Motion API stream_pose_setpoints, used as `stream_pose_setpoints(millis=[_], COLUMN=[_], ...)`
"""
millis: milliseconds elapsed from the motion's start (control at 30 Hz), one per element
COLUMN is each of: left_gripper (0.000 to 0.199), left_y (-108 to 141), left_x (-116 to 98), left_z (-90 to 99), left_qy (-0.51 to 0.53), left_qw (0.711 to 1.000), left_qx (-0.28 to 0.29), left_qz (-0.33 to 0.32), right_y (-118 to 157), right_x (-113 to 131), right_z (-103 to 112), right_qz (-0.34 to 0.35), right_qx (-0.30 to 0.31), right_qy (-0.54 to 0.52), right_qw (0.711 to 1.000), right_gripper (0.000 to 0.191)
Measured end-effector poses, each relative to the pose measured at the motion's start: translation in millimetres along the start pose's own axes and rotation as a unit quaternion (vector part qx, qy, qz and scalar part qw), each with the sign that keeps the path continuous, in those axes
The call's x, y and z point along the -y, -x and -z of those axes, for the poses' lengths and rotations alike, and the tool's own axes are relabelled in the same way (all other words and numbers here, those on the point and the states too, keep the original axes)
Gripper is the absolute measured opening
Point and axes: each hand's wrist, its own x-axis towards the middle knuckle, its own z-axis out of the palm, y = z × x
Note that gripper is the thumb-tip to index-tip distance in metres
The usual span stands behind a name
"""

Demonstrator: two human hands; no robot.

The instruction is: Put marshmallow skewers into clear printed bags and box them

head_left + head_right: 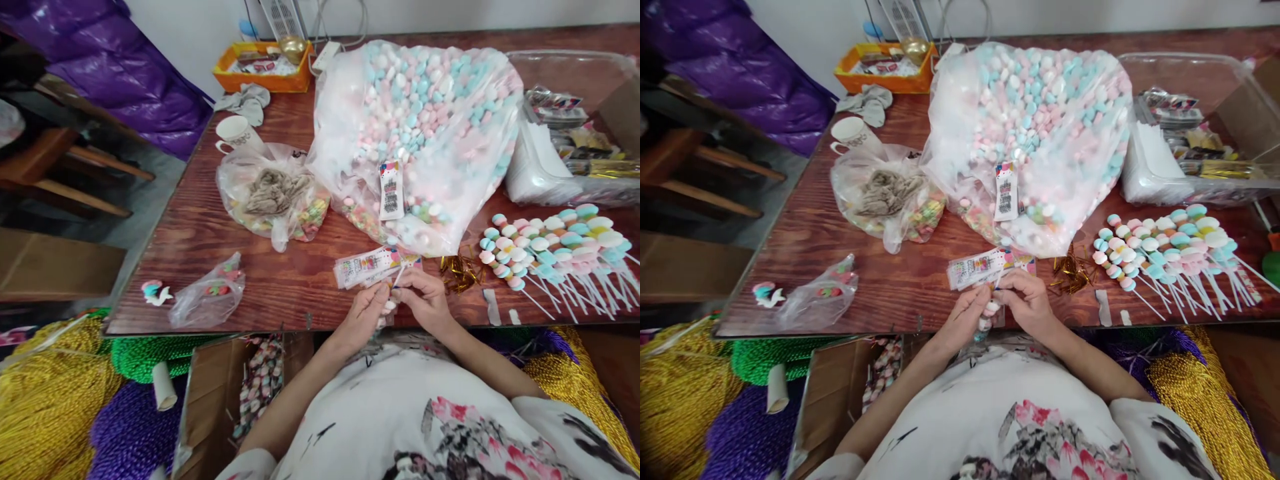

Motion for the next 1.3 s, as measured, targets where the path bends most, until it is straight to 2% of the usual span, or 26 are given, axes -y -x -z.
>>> stream_pose_setpoints(millis=[133,233,367,433,467,533,567,600,667,733,867,933,1000,1033,1100,1167,1233,1267,1300], left_gripper=[0.058,0.05,0.045,0.042,0.042,0.045,0.046,0.046,0.047,0.049,0.044,0.041,0.038,0.036,0.033,0.026,0.019,0.018,0.018], left_y=[2,3,2,1,1,-1,-1,-2,-2,-1,-2,-5,-6,-5,-1,3,7,8,7], left_x=[-1,-7,-11,-11,-10,-9,-8,-8,-7,-6,-9,-12,-15,-16,-16,-14,-11,-11,-10], left_z=[8.3,18.2,25.7,24.7,23.5,21.3,21.0,21.3,24.4,29.9,43.3,47.2,47.4,46.4,43.4,40.7,39.6,39.7,40.2], left_qy=[0.099,0.095,0.046,0.058,0.075,0.113,0.128,0.136,0.133,0.1,0.002,-0.052,-0.142,-0.208,-0.365,-0.496,-0.56,-0.57,-0.568], left_qw=[0.99,0.982,0.982,0.983,0.983,0.982,0.981,0.979,0.976,0.972,0.954,0.942,0.93,0.924,0.895,0.826,0.751,0.73,0.728], left_qx=[0.083,0.148,0.174,0.166,0.16,0.142,0.137,0.136,0.152,0.193,0.274,0.308,0.327,0.318,0.244,0.138,0.066,0.05,0.045], left_qz=[0.057,0.066,0.062,0.059,0.057,0.055,0.058,0.063,0.077,0.088,0.118,0.124,0.086,0.045,-0.082,-0.232,-0.345,-0.375,-0.383], right_y=[-5,-7,-6,-6,-5,-6,-7,-9,-12,-16,-20,-19,-15,-13,-8,-5,-4,-4,-4], right_x=[6,10,9,5,3,0,0,-1,-1,1,3,1,-2,-3,-5,-5,-2,0,3], right_z=[1,-1,-12,-14,-13,-6,0,6,17,25,29,26,21,18,12,9,8,8,8], right_qz=[0.023,0.023,-0.106,-0.128,-0.108,-0.011,0.049,0.105,0.189,0.249,0.376,0.405,0.385,0.358,0.279,0.187,0.105,0.078,0.063], right_qx=[0.03,0.051,0.061,0.041,0.02,-0.01,0.0,0.029,0.119,0.184,0.219,0.22,0.216,0.214,0.205,0.199,0.209,0.214,0.213], right_qy=[0.02,0.016,-0.12,-0.138,-0.109,0.004,0.074,0.143,0.258,0.335,0.398,0.415,0.438,0.451,0.464,0.442,0.395,0.377,0.371], right_qw=[0.999,0.998,0.985,0.981,0.988,1.0,0.996,0.984,0.94,0.89,0.808,0.785,0.783,0.789,0.816,0.854,0.888,0.898,0.902], right_gripper=[0.008,0.009,0.016,0.018,0.017,0.008,0.006,0.013,0.028,0.033,0.022,0.017,0.018,0.019,0.015,0.012,0.016,0.02,0.022])
